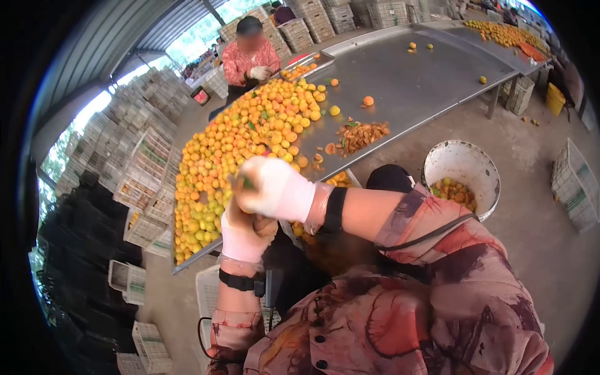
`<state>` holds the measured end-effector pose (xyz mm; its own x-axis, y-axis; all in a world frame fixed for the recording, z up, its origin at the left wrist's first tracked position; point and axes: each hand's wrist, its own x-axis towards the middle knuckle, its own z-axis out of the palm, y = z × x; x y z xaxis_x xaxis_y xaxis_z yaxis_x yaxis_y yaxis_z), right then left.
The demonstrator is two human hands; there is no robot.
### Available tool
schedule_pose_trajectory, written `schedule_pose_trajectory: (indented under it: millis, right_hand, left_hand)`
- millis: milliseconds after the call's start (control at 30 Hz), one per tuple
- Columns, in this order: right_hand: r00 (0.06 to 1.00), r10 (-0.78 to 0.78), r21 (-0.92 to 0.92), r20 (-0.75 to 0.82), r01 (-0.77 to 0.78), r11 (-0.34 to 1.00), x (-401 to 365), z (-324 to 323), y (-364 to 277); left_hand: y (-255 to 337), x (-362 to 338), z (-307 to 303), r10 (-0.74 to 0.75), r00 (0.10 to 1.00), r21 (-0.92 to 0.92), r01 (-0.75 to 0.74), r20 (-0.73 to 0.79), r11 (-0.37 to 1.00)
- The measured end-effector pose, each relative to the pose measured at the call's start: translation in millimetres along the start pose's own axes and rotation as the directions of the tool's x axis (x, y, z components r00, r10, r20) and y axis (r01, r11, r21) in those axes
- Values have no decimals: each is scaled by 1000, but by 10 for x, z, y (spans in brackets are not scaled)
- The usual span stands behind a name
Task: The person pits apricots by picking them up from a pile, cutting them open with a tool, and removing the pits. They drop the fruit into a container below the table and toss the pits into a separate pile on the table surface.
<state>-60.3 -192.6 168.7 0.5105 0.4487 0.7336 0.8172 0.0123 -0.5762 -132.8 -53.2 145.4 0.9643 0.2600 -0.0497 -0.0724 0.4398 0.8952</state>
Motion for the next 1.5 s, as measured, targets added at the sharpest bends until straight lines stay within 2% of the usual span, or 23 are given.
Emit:
schedule_pose_trajectory:
  millis: [33,67,100,133,200,233,367,433,467,533,567,633,667,767,867,933,1033,1067,1133,1267,1400,1467,1500]
  right_hand:
    - [961,276,296,-4,-262,918,9,53,-4]
    - [847,527,552,66,-471,688,51,85,-62]
    - [859,511,713,24,-373,594,68,231,118]
    - [854,519,703,35,-391,594,43,270,177]
    - [650,718,759,249,-591,272,60,253,191]
    - [637,739,740,220,-602,299,62,335,289]
    - [587,783,640,208,-687,345,131,384,340]
    - [608,777,648,163,-660,380,132,543,428]
    - [639,761,659,112,-621,425,125,629,474]
    - [609,786,714,107,-597,366,77,809,687]
    - [690,724,690,7,-527,496,64,889,771]
    - [850,501,458,-161,-385,801,-23,931,912]
    - [848,505,463,-159,-388,797,6,894,918]
    - [740,671,748,-52,-417,517,163,659,738]
    - [725,689,838,23,-390,382,255,599,596]
    - [750,662,848,-16,-340,406,255,615,567]
    - [723,690,853,-39,-336,401,220,515,426]
    - [706,707,855,-48,-337,394,201,483,385]
    - [724,688,868,-50,-309,388,165,418,321]
    - [762,635,877,-129,-211,431,116,451,293]
    - [769,627,879,-126,-206,429,25,524,198]
    - [832,140,381,-537,91,920,46,615,302]
    - [831,141,382,-537,91,920,57,600,327]
  left_hand:
    - [1,34,-111,-133,975,-179,165,178,970]
    - [10,49,-162,-216,903,-317,343,372,884]
    - [-20,52,-159,-202,937,-269,281,285,921]
    - [-38,34,-139,-206,937,-285,288,283,914]
    - [-46,53,-118,-243,957,96,260,-158,961]
    - [-183,113,-424,107,945,563,-272,308,780]
    - [-374,331,-572,100,973,614,-210,210,761]
    - [-382,378,-442,192,977,262,-211,96,942]
    - [-304,386,-455,143,973,394,-205,183,896]
    - [-421,499,-517,185,975,322,-215,124,922]
    - [-435,500,-513,176,977,326,-206,120,923]
    - [-452,460,-511,431,900,565,-391,68,727]
    - [-463,448,-535,428,902,569,-386,66,726]
    - [-501,381,-599,394,919,466,-350,4,812]
    - [-564,322,-557,84,991,-34,-81,100,996]
    - [-578,269,-487,69,991,-102,-57,118,993]
    - [-489,145,-418,105,988,218,-128,112,968]
    - [-475,115,-401,106,988,220,-130,115,967]
    - [-452,48,-371,117,984,478,-169,135,862]
    - [-388,-79,-223,120,975,470,-195,185,861]
    - [-315,-174,-235,181,964,671,-266,195,692]
    - [-321,-185,-229,221,949,720,-315,225,619]
    - [-330,-178,-209,298,920,721,-387,255,574]
